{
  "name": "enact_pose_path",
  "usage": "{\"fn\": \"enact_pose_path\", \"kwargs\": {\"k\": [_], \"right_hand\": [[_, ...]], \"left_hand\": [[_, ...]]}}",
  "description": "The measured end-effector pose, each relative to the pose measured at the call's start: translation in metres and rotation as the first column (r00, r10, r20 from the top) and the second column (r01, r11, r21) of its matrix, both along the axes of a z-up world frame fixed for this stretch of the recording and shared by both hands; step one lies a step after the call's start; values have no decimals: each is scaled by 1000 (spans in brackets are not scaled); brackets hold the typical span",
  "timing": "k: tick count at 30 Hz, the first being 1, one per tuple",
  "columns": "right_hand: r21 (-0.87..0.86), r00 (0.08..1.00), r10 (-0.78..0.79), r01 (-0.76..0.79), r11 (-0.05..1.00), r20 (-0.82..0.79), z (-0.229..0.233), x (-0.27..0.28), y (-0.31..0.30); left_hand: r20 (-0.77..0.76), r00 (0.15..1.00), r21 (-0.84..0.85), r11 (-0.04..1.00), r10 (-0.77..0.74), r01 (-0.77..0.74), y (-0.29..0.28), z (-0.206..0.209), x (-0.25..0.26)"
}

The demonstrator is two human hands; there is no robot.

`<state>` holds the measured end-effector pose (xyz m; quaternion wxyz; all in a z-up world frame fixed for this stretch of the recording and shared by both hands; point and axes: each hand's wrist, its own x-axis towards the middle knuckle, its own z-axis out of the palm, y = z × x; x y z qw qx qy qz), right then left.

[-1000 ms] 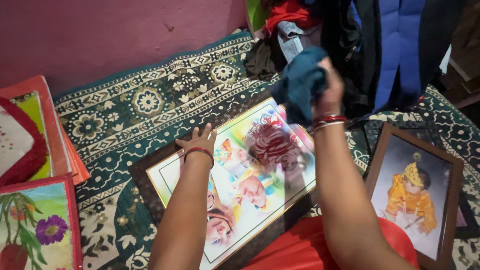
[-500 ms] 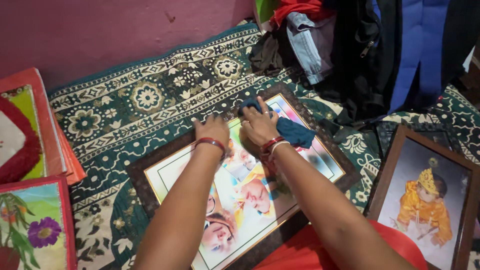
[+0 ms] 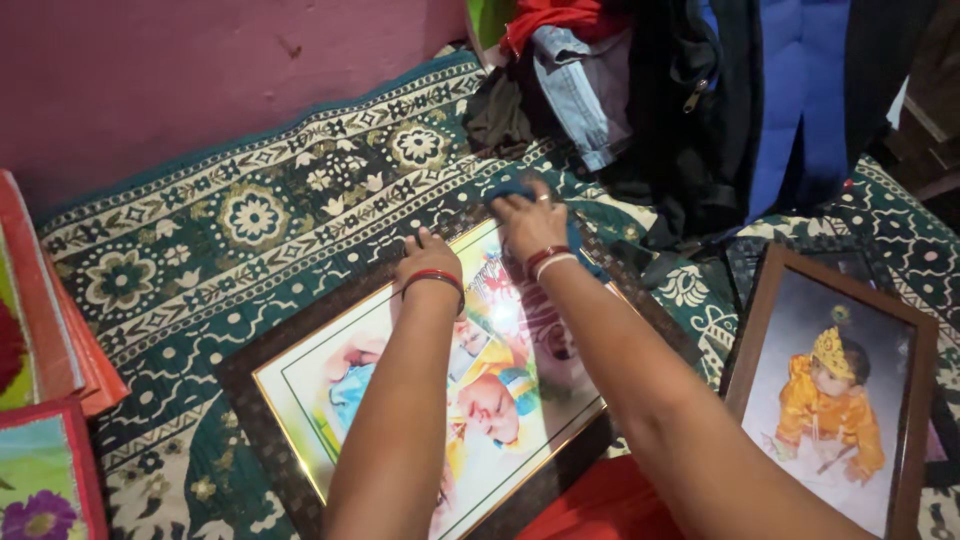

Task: The person sits on a patterned rug and wipes a framed photo collage with a blue cloth. They clean the front glass, edges, and back of the frame, then flip it over to wipe the reverse side.

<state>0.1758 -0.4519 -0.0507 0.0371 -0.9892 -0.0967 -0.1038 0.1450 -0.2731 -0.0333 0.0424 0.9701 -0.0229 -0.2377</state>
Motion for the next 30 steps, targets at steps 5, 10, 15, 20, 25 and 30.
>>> {"fn": "enact_pose_path", "kwargs": {"k": [5, 10, 15, 20, 25, 30], "right_hand": [[-16, 953, -297, 297, 955, -57, -22, 28, 21], [-100, 1000, 10, -10, 995, 2, -30, 8, 47], [-207, 994, -100, 89, 974, -42, -11, 30, -9], [-178, 939, -322, 298, 938, -122, -8, 68, -29], [-222, 997, -54, 40, 974, -54, -30, 35, -8], [-208, 997, 72, -78, 975, -35, -21, 34, -25]], "left_hand": [[-75, 997, 16, 1000, 9, -7, -6, 7, 2], [-168, 986, 13, 1000, 1, 1, -3, 21, 1], [-107, 993, -3, 999, -45, 45, 2, 27, -8], [-122, 992, -7, 1000, -5, 5, 1, 20, -1], [-38, 999, -34, 999, 23, -24, -7, -2, 4], [-83, 996, -10, 999, -43, 43, -1, -7, 2]]}}
